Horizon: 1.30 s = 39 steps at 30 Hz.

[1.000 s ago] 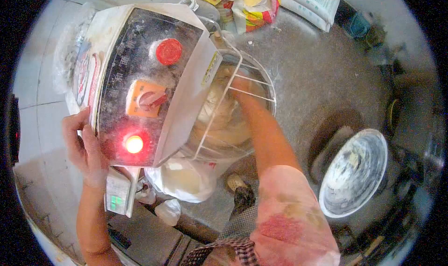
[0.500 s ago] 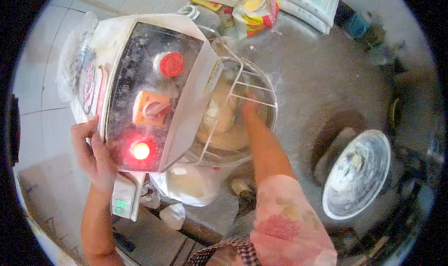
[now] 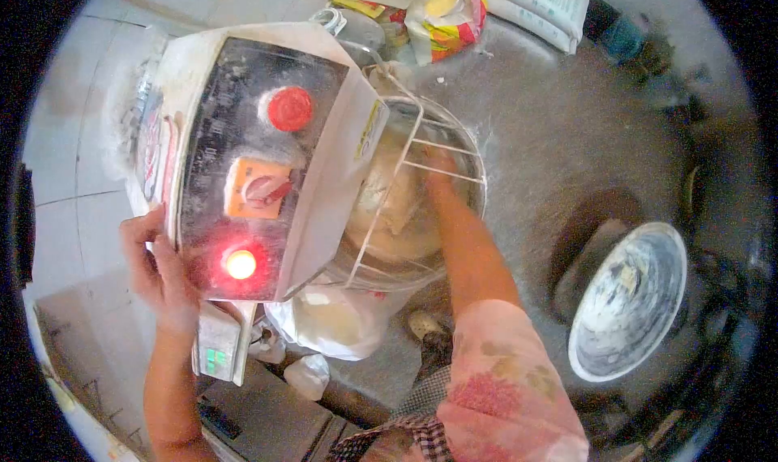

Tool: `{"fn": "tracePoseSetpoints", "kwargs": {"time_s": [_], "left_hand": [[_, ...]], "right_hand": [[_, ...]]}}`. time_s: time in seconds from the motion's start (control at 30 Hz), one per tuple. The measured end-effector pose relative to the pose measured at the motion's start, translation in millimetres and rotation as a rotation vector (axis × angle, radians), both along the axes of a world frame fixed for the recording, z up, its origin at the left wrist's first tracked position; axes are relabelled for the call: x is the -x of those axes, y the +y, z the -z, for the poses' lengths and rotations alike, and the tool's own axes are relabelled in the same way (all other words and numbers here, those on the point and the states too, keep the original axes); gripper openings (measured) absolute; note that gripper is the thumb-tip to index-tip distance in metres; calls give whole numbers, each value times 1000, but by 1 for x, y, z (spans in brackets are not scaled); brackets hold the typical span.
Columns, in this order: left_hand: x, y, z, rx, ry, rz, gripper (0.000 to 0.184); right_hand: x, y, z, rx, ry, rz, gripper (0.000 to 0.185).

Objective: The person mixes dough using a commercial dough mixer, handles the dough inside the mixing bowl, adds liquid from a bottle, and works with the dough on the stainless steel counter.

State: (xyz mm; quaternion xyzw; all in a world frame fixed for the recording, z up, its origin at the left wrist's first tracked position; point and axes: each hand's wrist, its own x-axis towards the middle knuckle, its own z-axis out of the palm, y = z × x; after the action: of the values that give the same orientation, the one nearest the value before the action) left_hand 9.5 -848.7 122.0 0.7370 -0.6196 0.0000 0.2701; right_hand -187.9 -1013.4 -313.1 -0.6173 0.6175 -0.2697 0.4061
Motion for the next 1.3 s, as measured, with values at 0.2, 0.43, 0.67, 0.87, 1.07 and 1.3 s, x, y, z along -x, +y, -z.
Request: {"fn": "tracePoseSetpoints", "kwargs": {"time_s": [0.2, 0.43, 0.67, 0.87, 1.07, 1.3], "left_hand": [[2, -1, -4, -8, -21, 11, 24], [3, -5, -4, 46, -64, 35, 24], [6, -2, -4, 7, -19, -12, 23], [4, -4, -6, 7, -82, 29, 23], [3, -5, -1, 69, -37, 28, 24], [0, -2, -6, -20, -111, 49, 25]], "right_hand": [[-22, -8, -28, -5, 29, -221, 34], [24, 44, -47, -312, 98, 252, 31], [-2, 13, -11, -176, 270, -23, 27], [20, 62, 11, -278, 285, 315, 26], [15, 11, -11, -242, 154, 46, 28], [26, 56, -36, -6, 188, 126, 36]]}}
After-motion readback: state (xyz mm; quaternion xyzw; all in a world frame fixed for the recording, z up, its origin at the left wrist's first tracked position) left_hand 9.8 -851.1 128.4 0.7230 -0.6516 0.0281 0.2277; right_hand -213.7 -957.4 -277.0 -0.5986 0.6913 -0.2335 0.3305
